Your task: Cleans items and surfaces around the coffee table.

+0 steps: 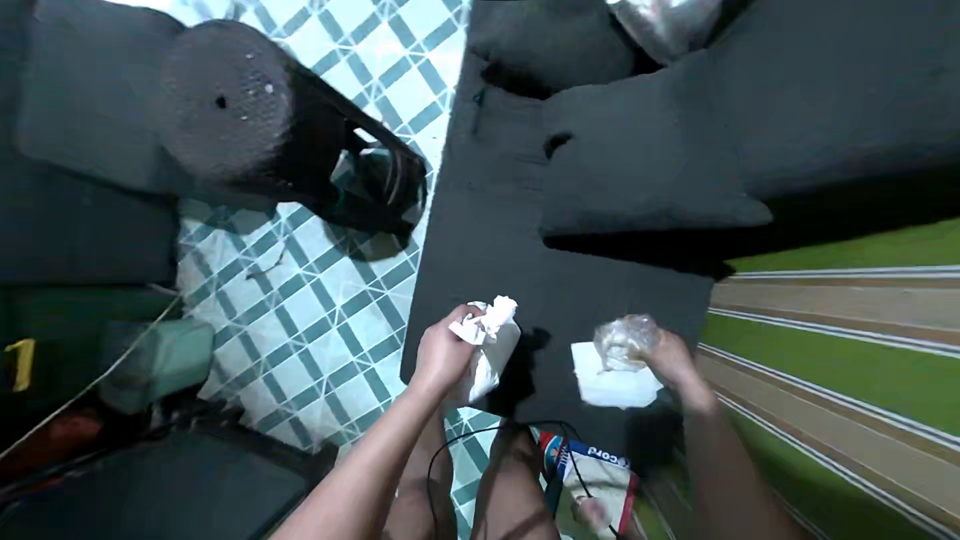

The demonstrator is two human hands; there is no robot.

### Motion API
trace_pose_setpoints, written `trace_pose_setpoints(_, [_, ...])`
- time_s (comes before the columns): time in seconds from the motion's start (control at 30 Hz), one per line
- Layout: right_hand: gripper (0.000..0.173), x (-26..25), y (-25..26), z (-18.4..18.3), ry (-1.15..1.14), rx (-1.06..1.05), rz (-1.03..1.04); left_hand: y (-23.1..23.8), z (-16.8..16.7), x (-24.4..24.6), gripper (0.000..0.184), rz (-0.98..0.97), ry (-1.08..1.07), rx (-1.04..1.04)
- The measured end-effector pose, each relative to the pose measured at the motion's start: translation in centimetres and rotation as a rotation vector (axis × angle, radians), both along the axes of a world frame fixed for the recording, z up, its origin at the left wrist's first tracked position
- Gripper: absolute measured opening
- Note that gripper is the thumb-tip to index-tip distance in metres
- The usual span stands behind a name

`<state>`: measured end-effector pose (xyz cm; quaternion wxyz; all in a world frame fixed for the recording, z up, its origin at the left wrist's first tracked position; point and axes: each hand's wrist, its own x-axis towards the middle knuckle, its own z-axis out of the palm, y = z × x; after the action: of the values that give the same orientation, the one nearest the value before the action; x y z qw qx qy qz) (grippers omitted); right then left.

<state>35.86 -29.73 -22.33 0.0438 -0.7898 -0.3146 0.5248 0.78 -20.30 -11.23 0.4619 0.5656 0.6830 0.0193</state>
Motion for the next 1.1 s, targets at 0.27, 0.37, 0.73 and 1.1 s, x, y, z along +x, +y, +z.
trace_pose_setpoints(0.27, [0.051,-2.0,-0.4,-4.2,-0.314,0.216,0.034,1.2,-1.2,3.6,0.024,0.638,-0.499,0.099])
trace_pose_setpoints(0.37, [0.057,-1.0,0.3,-5.2,-0.275,0.136,0.093,0.8,-4.0,3.1,0.026,0.537,-0.342,0.192])
trace_pose_setpoints(0.73, [0.090,-3.2,0.1,-3.0,-0.228,-0.091,0.191,-6.0,-1.0,-12.7,0.033,0.766,-0.175,0.049])
trace_pose_setpoints(1.1, [0.074,-5.5,-4.8,-4.0,-0.169,-0.087,-0.179,-14.6,0.1,-16.7,0.026,0.823,-0.066,-0.088])
